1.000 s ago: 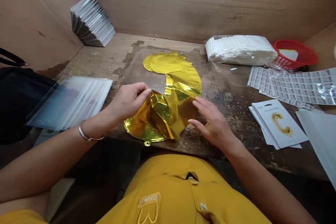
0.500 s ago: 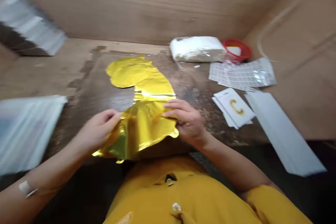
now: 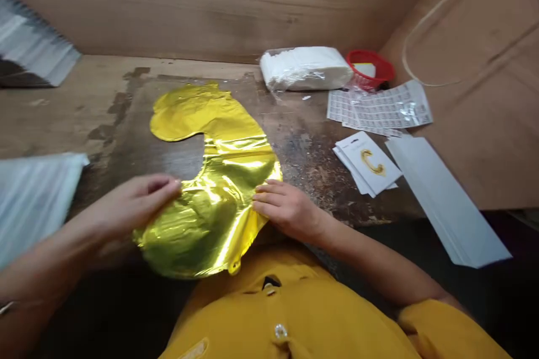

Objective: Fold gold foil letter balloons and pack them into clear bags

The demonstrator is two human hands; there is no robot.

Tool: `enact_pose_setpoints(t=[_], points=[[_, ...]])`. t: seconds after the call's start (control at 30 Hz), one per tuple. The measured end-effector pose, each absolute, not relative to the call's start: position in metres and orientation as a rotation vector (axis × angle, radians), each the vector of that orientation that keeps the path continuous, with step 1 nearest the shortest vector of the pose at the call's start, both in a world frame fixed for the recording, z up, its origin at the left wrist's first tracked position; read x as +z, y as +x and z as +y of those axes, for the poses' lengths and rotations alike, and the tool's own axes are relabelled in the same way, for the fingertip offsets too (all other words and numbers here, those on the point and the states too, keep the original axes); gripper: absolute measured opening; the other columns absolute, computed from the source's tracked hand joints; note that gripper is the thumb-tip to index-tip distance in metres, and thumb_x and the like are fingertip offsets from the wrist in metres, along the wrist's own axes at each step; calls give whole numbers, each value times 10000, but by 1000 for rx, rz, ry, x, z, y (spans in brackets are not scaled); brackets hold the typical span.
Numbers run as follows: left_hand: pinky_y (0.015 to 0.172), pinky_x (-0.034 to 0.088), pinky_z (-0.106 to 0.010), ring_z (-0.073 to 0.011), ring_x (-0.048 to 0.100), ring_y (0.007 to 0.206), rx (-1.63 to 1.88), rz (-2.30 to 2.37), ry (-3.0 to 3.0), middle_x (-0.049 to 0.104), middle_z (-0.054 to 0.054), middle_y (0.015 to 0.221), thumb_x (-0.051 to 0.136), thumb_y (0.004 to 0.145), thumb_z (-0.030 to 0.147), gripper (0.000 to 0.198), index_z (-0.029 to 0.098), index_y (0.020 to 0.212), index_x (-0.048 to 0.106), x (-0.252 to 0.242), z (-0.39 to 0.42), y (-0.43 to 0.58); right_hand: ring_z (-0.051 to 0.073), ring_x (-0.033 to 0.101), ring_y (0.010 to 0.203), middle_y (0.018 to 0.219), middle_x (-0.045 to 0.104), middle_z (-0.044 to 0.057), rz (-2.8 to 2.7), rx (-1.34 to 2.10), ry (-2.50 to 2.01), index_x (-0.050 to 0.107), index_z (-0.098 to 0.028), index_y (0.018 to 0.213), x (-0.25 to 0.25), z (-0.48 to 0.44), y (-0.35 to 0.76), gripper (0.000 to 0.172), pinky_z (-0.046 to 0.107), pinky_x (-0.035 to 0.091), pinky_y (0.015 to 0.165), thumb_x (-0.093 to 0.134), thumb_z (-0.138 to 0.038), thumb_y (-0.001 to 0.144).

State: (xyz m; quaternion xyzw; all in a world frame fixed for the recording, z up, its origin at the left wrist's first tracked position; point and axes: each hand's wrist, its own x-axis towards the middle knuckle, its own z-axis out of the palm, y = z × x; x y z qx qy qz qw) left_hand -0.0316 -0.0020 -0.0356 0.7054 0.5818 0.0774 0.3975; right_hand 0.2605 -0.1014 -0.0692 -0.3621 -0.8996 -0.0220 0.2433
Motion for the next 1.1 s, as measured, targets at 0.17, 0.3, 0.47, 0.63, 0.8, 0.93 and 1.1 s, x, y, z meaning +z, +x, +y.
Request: enact_pose_setpoints(t=[0.17,0.3,0.47,0.63,0.8,0.93,1.1], points=[[955,491,-367,-212,641,1053,686,815,2536,708,-86,1133,448,930,315,331,181,1107,693,-47,45,-5,167,679,908,950,738,78,-2486,359,-983,668,-189,989,-69,-99,257,215,308,519,884,476,-111,931],[1044,422,-410,-229,581,1186,415,342,2718,671,-53,1250,471,956,274,312,238,1191,673,-70,42,37,156,665,784,847,728,62,-2453,577,-1061,673,-180,1008,-57,-107,250,219,247,500,733,477,-125,927],[989,458,-271,-157,627,1099,326,711,2234,716,-55,1137,574,864,286,251,183,1035,728,-67,16,36,130,596,645,698,662,2,-2186,999,-1229,668,-173,772,-20,-87,250,261,207,447,619,500,-281,941],[715,549,-226,-159,660,698,344,1062,2033,687,-24,692,511,843,234,245,202,659,670,-70,9,13,157,551,582,638,589,9,-1622,1219,-1525,608,-159,753,-21,-4,252,321,250,428,522,604,-474,814],[984,464,-414,-252,605,1049,346,655,2742,663,-142,1087,487,892,150,218,139,977,688,-86,16,-1,144,491,541,583,557,11,-1800,1026,-1813,548,-181,634,-54,65,250,259,257,367,504,605,-401,758],[1045,397,-445,-271,528,1169,380,698,2878,640,-115,1133,470,933,196,204,162,928,670,-88,21,-7,140,443,553,550,508,-3,-2129,683,-1797,522,-195,580,-56,85,249,296,265,312,525,567,-412,777],[992,416,-383,-225,574,1039,370,586,2852,692,-59,1011,522,917,194,132,182,883,648,-90,30,-4,135,424,566,556,474,-14,-2180,641,-1708,517,-199,585,-55,104,237,303,263,289,536,564,-434,770]])
